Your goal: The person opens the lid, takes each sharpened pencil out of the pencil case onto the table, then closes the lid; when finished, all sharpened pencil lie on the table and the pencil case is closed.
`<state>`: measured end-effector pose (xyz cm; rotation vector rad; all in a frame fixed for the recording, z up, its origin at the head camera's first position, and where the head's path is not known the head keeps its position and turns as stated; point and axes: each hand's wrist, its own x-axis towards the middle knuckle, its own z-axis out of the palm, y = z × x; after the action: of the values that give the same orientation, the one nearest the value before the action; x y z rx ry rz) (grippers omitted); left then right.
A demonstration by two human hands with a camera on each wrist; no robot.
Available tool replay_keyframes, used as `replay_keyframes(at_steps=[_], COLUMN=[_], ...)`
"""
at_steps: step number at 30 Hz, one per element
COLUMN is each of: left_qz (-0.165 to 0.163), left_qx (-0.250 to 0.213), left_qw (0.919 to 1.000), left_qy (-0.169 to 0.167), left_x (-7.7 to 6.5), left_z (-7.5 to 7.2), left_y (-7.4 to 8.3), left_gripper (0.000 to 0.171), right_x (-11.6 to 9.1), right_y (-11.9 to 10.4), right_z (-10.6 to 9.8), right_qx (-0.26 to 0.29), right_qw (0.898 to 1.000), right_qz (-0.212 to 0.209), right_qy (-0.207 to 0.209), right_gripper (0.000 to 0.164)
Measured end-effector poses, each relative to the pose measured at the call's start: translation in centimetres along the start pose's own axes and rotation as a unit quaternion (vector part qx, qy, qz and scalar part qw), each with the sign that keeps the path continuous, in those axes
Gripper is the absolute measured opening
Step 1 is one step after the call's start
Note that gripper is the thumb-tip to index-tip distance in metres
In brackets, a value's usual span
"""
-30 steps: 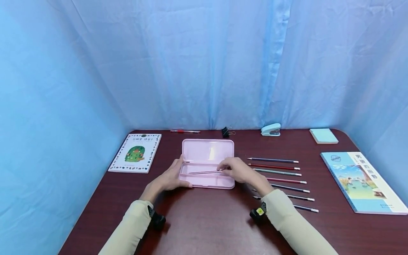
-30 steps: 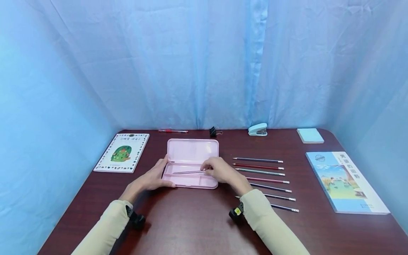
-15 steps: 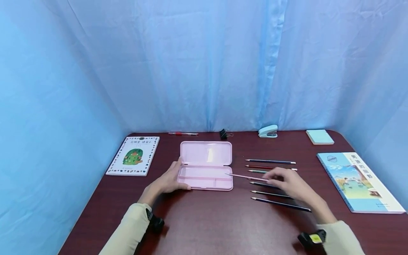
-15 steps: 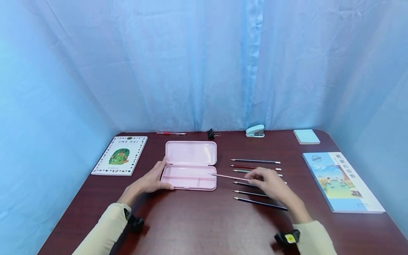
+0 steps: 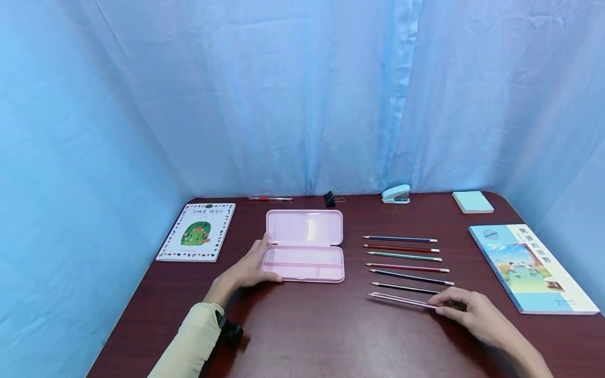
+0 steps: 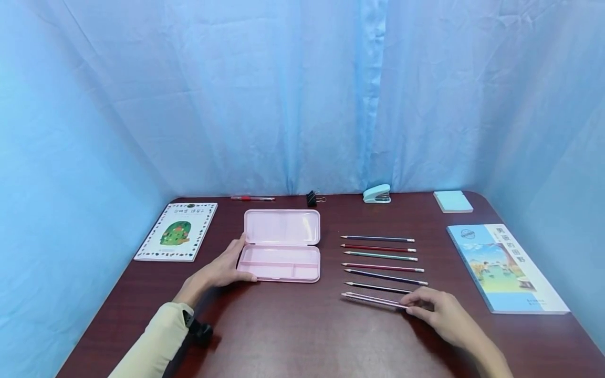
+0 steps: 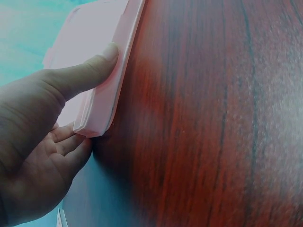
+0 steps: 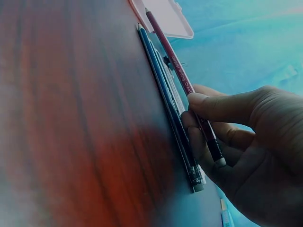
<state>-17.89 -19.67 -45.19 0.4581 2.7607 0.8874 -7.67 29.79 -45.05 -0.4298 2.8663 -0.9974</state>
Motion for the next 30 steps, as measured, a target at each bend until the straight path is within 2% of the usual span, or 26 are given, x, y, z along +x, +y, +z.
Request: replay_keyframes(at_steps=[7, 12, 17, 22, 30], left_qz=[0.000, -0.006, -0.006, -0.008, -0.006], left_qx=[-0.001, -0.003, -0.006, -0.005, -0.009], left_qw=[1.0000, 1.0000, 1.0000, 0.9999, 0.9999], left_qy=[0.000, -0.002, -0.001, -0.004, -0.003], left_x=[0.1, 0.0, 0.0, -0.1, 0.0], left_z=[0.0, -0.1, 0.0, 0.0, 0.0], left_y=[0.0, 0.1, 0.1, 0.1, -0.1], left_gripper=[0.120, 0.120, 0.121, 0.121, 0.121], right_x=[-1.0, -1.2, -1.2, -1.4, -1.4], right_y=[-0.1, -0.2, -0.2, -0.2, -0.2], right_z=[0.6, 1.0, 1.2, 1.4, 1.7], right_qx=[-0.010, -0.024, -0.029, -0.057, -0.068], right_qw=[1.000, 1.000, 0.999, 0.996, 0.994], right_qz=[0.016, 0.013, -0.013, -0.044, -0.059], right_qy=[-0.006, 0.010, 0.031, 0.048, 0.066], right_gripper=[0.013, 0.017, 0.019, 0.024, 0.031])
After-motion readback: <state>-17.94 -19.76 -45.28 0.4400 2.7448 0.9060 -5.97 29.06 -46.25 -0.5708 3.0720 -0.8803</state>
